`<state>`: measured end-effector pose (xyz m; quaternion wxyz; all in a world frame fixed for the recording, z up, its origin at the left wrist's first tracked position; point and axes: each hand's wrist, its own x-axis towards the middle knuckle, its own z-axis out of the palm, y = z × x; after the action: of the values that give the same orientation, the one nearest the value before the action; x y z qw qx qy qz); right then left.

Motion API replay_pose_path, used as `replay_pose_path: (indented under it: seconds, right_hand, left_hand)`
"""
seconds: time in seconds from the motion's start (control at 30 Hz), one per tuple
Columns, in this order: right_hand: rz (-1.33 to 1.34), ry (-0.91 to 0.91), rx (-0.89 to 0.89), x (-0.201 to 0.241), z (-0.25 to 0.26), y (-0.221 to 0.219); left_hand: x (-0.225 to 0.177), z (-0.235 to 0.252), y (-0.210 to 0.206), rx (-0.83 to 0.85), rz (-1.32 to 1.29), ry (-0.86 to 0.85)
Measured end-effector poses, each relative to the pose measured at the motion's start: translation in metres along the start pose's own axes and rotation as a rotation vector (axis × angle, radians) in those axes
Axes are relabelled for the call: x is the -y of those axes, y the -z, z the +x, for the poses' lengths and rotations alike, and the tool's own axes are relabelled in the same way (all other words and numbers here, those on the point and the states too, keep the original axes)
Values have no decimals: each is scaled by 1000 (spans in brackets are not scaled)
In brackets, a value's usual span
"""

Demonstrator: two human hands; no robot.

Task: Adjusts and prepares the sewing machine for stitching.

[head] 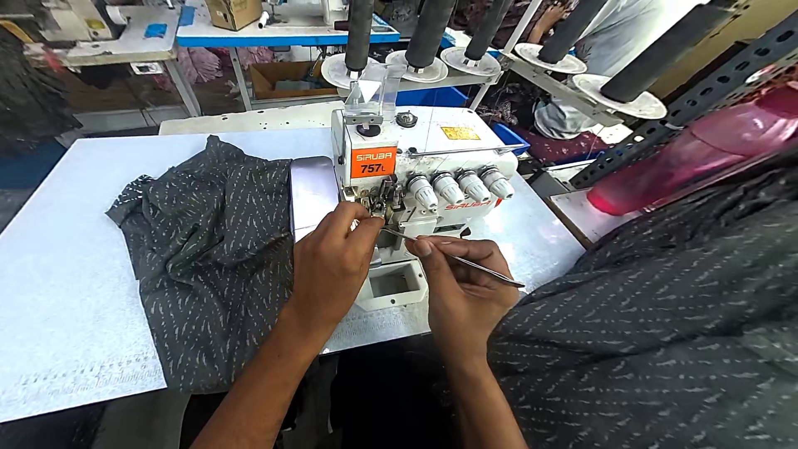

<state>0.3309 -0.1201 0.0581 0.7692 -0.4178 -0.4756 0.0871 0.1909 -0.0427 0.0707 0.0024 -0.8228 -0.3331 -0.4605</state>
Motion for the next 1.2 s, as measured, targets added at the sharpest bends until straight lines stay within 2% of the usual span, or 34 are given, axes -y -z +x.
replay_pose_path:
  seconds: [0.1, 0.2, 0.27, 0.4, 0.5, 0.7, 0.93, 1.2]
  right_hand:
    - [7, 55, -12, 5, 0, 2]
    - [-63, 228, 9, 15, 11, 12]
    - [-303, 292, 30, 22, 24, 18]
    - [-1005, 316, 198, 31, 55, 6]
    - [-1199, 345, 226, 22, 64, -7]
    - [-1296, 444, 191, 9, 71, -18]
    - [-1260, 553, 169, 3, 70, -15]
    - [-1216, 569, 153, 1, 69, -16]
  left_hand:
    - [0, 0, -1, -10, -4, 25]
    - [4, -1, -3, -11, -22, 36]
    - [6, -2, -6, -25, -53, 39]
    - [9, -3, -8, -48, -77, 67]
    - [10, -4, -11, -66, -79, 77]
    - [13, -2, -13, -81, -102, 64]
    - [12, -3, -14, -79, -99, 85]
    - [10, -4, -10, -94, -109, 42]
